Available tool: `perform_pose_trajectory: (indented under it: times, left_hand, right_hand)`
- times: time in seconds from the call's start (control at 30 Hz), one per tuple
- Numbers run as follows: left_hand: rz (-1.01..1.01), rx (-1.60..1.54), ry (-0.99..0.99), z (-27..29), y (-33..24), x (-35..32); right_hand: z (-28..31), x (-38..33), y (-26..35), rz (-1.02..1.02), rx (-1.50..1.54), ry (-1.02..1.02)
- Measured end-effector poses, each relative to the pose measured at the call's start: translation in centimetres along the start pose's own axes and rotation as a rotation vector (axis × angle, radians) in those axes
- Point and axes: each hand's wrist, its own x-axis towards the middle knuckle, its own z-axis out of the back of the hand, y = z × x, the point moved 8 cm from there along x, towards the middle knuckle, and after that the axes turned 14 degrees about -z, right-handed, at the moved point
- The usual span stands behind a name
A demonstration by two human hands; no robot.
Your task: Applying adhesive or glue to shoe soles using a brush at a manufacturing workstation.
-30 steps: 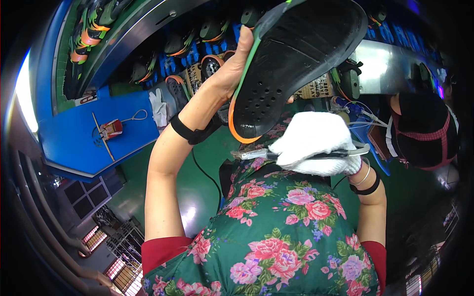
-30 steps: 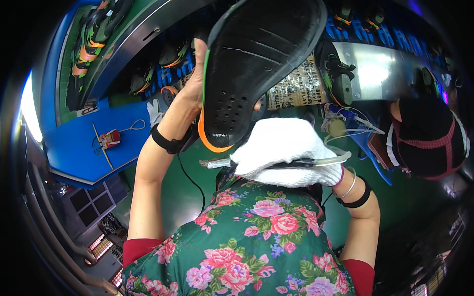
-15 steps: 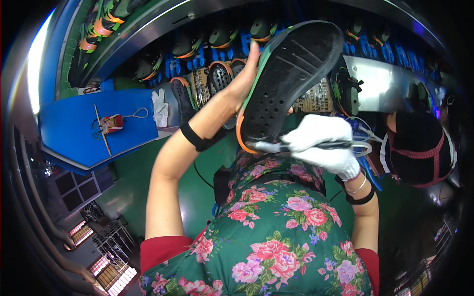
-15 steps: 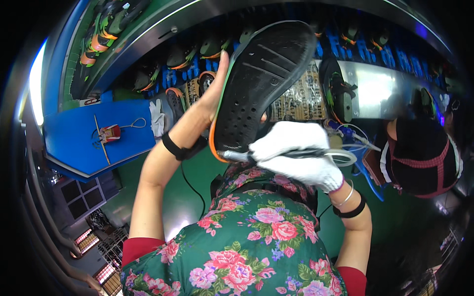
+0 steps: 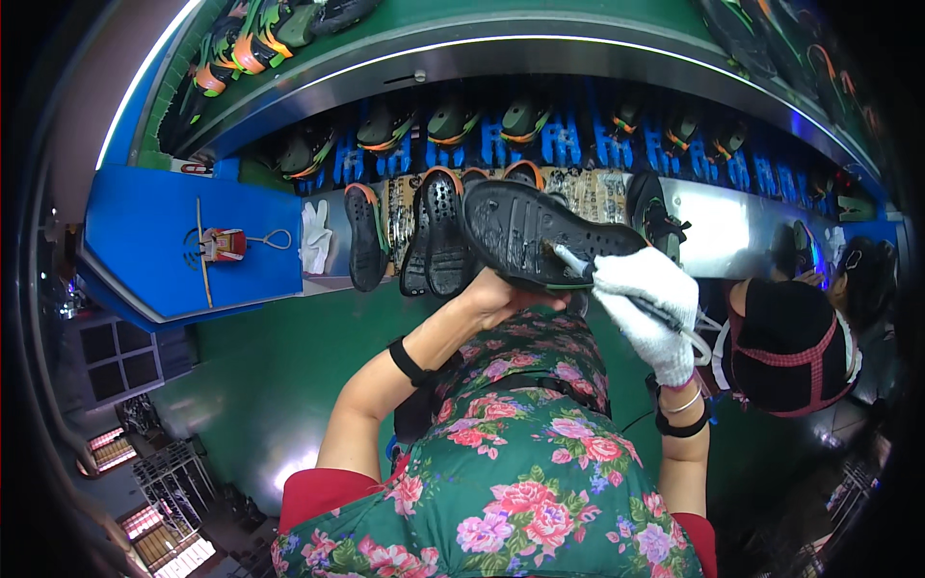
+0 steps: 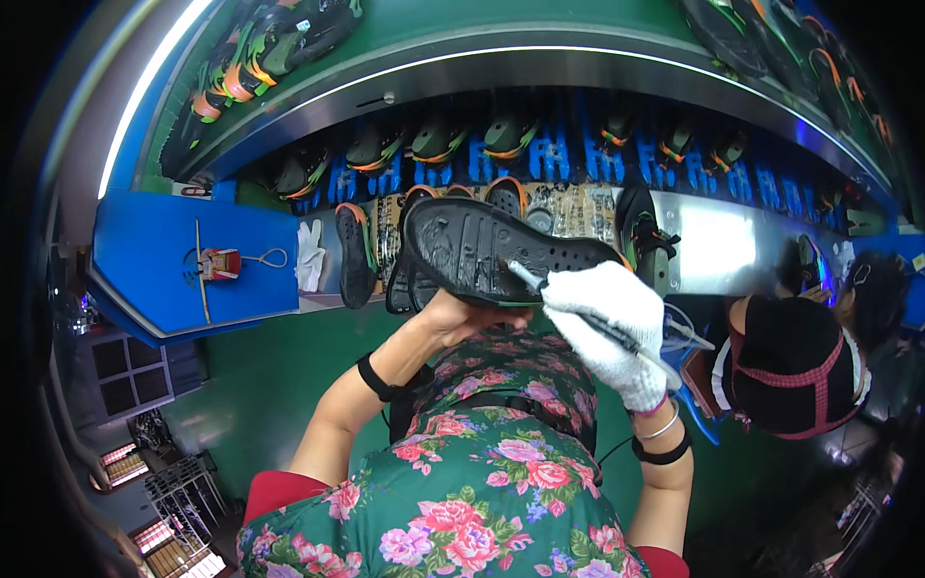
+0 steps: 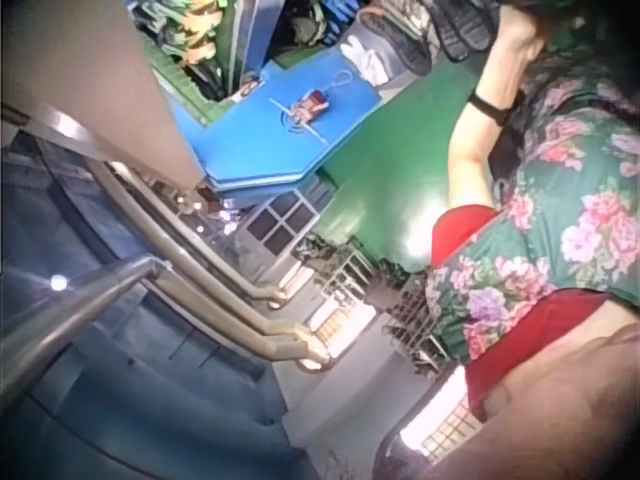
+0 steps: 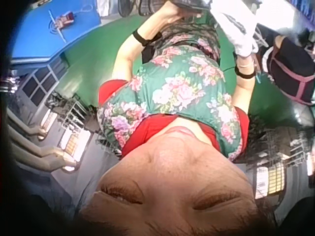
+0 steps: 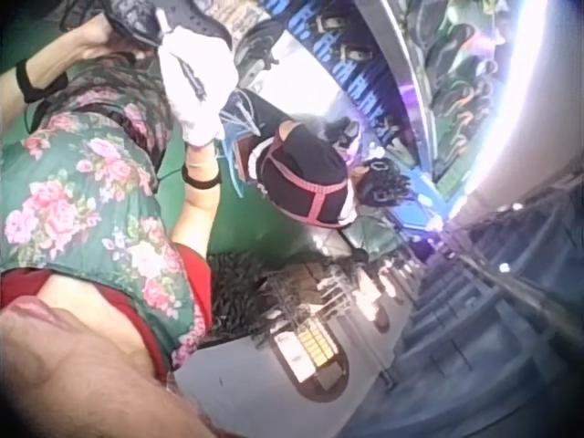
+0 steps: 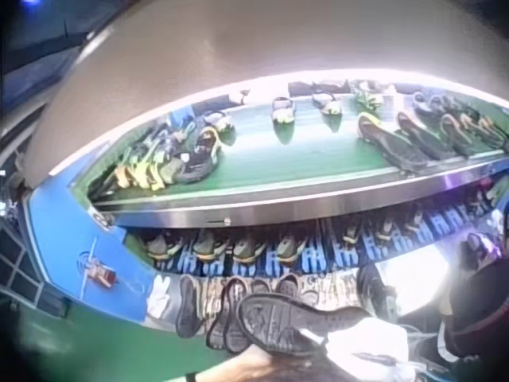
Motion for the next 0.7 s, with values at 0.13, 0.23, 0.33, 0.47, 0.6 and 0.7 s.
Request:
perform_pose_trajectory:
  times: [0.13,0.23,0.33,0.47,0.6,0.7]
  left_hand:
    - [-0.034,-0.747,-0.060,-1.4,-1.0,0.1]
    - [-0.145,-0.771,-0.004,-4.0,-4.1,-0.2]
    - [-0.203,-0.839,0.205,-6.5,-4.8,-1.2]
    - [-0.234,-0.490,-0.017,-2.0,-1.4,0.3]
    - [-0.195,-0.815,-0.070,-3.4,-1.1,1.1]
    - [-0.125,-0.933,0.055,-4.6,-0.9,1.0]
  right_hand:
    - [0.4,-0.9,1.5,0.025,-0.037,-0.098]
    - [0.7,-1.3,1.4,-0.023,0.029,-0.198]
    - [0.9,-0.9,2.2,0.016,0.067,-0.233]
    - [1.1,0.3,4.8,0.108,-0.035,-0.252]
    - [1.0,1.6,6.0,0.193,-0.117,-0.264]
    - [1.3,2.5,6.9,0.233,-0.157,-0.272]
